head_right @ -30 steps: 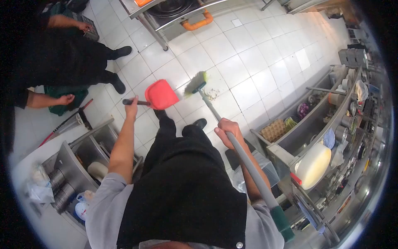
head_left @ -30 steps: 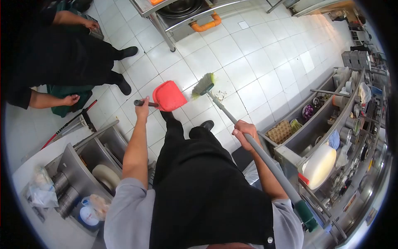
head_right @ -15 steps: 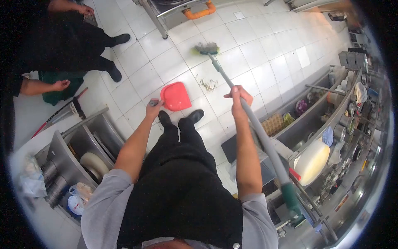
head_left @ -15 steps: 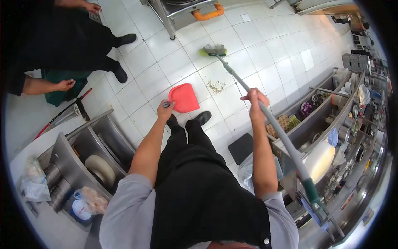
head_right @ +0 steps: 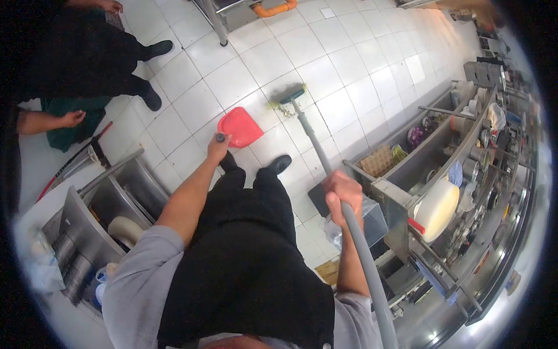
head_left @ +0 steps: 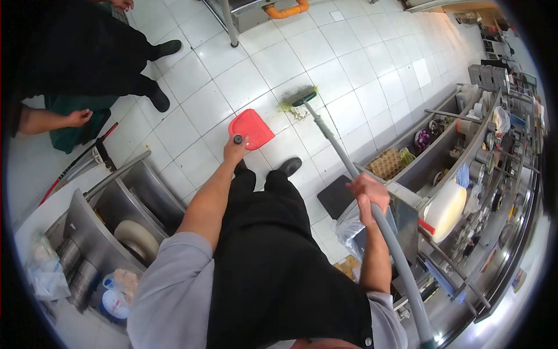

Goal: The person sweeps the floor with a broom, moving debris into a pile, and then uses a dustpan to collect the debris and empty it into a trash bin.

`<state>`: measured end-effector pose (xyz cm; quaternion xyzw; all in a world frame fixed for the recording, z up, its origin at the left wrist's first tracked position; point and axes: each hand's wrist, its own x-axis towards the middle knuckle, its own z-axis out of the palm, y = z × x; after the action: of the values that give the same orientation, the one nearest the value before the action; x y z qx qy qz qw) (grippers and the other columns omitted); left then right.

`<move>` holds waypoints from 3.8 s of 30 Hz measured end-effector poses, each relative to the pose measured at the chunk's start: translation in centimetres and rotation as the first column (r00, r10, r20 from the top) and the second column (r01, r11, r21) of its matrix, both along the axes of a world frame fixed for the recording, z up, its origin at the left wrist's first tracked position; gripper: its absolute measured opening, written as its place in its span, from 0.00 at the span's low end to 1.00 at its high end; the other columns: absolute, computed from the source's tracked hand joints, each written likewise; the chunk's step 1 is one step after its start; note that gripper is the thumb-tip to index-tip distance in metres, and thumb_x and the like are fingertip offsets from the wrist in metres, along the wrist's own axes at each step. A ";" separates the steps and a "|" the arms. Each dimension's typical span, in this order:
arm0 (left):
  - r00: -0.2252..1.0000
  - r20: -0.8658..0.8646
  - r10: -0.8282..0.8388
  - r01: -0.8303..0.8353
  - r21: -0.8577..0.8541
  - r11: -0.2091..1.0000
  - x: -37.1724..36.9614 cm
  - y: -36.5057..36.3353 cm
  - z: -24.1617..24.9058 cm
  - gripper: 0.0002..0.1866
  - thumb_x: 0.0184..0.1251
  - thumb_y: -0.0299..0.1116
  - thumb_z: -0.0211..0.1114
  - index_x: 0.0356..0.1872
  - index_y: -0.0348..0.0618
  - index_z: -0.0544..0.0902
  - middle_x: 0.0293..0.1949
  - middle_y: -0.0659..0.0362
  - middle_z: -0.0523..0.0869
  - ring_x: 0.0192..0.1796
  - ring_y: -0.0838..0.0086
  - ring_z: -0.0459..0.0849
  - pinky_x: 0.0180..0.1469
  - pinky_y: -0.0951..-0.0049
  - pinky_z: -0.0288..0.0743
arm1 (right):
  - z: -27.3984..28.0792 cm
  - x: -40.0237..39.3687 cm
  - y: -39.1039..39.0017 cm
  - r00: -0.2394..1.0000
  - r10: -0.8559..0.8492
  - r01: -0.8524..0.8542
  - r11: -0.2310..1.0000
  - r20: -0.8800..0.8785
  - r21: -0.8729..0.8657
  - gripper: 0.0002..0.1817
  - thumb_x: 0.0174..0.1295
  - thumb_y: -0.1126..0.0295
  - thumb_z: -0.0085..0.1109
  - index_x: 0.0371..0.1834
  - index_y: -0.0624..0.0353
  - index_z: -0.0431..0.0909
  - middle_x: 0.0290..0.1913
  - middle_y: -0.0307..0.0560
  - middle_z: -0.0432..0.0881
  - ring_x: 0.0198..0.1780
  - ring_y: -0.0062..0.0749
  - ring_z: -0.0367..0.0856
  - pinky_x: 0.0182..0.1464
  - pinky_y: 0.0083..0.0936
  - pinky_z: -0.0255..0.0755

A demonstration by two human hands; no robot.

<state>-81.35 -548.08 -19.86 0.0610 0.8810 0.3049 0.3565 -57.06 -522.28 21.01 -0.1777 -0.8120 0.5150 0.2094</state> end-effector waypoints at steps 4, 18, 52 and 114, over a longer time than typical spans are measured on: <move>1.000 -0.010 -0.013 0.013 -0.005 1.000 0.0 -0.4 -1.1 0.26 0.69 0.59 0.73 0.57 0.54 0.82 0.52 0.47 0.92 0.59 0.45 0.88 0.61 0.52 0.81 | 5.8 0.4 1.3 0.965 0.207 -0.220 0.973 0.161 0.070 0.33 0.77 0.49 0.59 0.17 0.61 0.68 0.18 0.46 0.68 0.25 0.46 0.76 0.31 0.38 0.76; 0.995 0.051 -0.089 0.091 -0.027 0.996 3.9 3.3 -3.5 0.22 0.70 0.55 0.72 0.56 0.55 0.83 0.54 0.49 0.91 0.59 0.46 0.88 0.60 0.51 0.81 | -8.3 3.7 9.8 0.935 0.199 -0.248 0.959 0.292 0.138 0.24 0.74 0.54 0.67 0.27 0.61 0.73 0.33 0.55 0.81 0.35 0.49 0.82 0.38 0.40 0.77; 0.972 0.008 -0.234 0.233 0.070 0.970 6.3 6.5 -7.1 0.14 0.71 0.34 0.64 0.55 0.58 0.82 0.52 0.50 0.90 0.56 0.48 0.89 0.54 0.46 0.81 | -13.7 -2.6 -1.9 0.971 -0.222 0.192 0.943 -0.087 -0.271 0.32 0.81 0.50 0.56 0.22 0.66 0.73 0.25 0.48 0.72 0.30 0.35 0.72 0.25 0.32 0.82; 0.997 0.014 0.073 -0.074 0.067 0.995 13.1 -23.4 -8.1 0.23 0.74 0.51 0.70 0.65 0.65 0.76 0.49 0.44 0.91 0.54 0.39 0.89 0.54 0.45 0.81 | -11.3 -1.3 -11.3 0.959 -0.263 0.216 0.917 -0.101 -0.335 0.28 0.82 0.56 0.52 0.22 0.61 0.67 0.25 0.43 0.65 0.32 0.33 0.67 0.25 0.36 0.87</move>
<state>-68.20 -571.45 -27.99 0.0387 0.8698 0.3476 0.3480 -58.37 -533.54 9.76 -0.2701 -0.6722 0.6219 0.2972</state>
